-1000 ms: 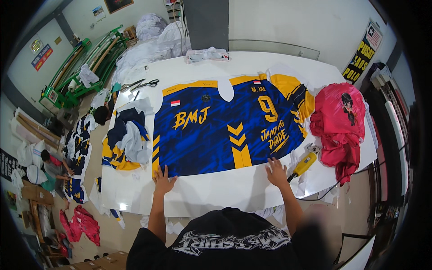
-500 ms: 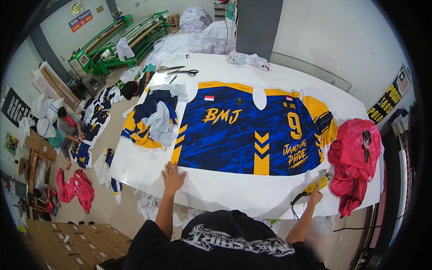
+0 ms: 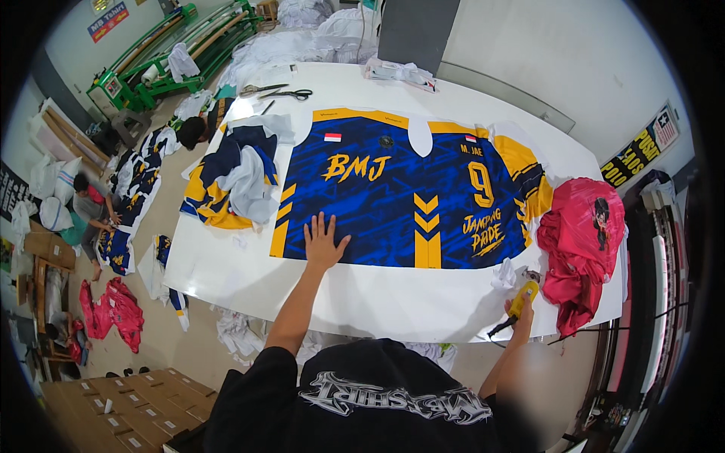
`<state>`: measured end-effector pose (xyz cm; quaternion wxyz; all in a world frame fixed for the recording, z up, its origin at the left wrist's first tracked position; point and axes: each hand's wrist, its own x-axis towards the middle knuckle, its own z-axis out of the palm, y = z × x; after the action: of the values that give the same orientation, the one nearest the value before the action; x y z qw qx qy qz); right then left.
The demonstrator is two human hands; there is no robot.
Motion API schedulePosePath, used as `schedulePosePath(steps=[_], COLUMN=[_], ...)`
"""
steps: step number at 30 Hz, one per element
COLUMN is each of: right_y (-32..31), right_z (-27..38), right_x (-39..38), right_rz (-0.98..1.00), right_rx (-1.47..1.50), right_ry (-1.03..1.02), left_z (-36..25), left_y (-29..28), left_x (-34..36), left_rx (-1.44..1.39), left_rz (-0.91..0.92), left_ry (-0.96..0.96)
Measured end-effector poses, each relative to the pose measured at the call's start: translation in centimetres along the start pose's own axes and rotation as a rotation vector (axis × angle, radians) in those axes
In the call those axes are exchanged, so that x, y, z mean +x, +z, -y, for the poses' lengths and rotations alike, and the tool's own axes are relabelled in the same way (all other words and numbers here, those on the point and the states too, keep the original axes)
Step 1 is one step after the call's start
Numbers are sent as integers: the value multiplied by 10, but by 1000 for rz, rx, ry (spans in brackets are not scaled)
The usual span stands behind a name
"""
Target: The person uses a yellow electric fabric cutter to cut a large piece of white fabric on a table. They then cut a blue and yellow sports jersey, following the contours of the design. The person handles the fabric and jersey, adjusting their positions on the table while cutting.
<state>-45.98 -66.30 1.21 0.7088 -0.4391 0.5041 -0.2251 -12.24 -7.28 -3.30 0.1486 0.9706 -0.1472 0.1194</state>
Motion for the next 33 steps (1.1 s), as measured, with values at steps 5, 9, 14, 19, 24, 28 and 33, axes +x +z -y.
schedulePosePath(steps=[5, 9, 14, 19, 24, 28, 33], right_y=[-28, 4, 39, 90, 110, 119, 139], right_z=[-2, -26, -23, -37, -70, -89, -88], right_x=[-81, -187, -233, -224, -223, -242, -276], right_rz=[68, -23, 221, 247, 229, 187, 217], right_rx=[-95, -39, -94, -469, -794, -1029, -1186], right_ry=[-44, -275, -192, -115, -175, -408, -360], left_z=[42, 75, 67, 31, 22, 32, 27], left_y=[-20, -43, -52, -24, -7, -10, -26], left_x=[-38, -72, -68, 6, 33, 26, 25], left_rx=[3, 29, 43, -65, -30, -47, -53], left_rz=[-4, 32, 60, -58, -5, 7, 23], left_ry=[-63, -156, -274, -42, 75, 100, 78])
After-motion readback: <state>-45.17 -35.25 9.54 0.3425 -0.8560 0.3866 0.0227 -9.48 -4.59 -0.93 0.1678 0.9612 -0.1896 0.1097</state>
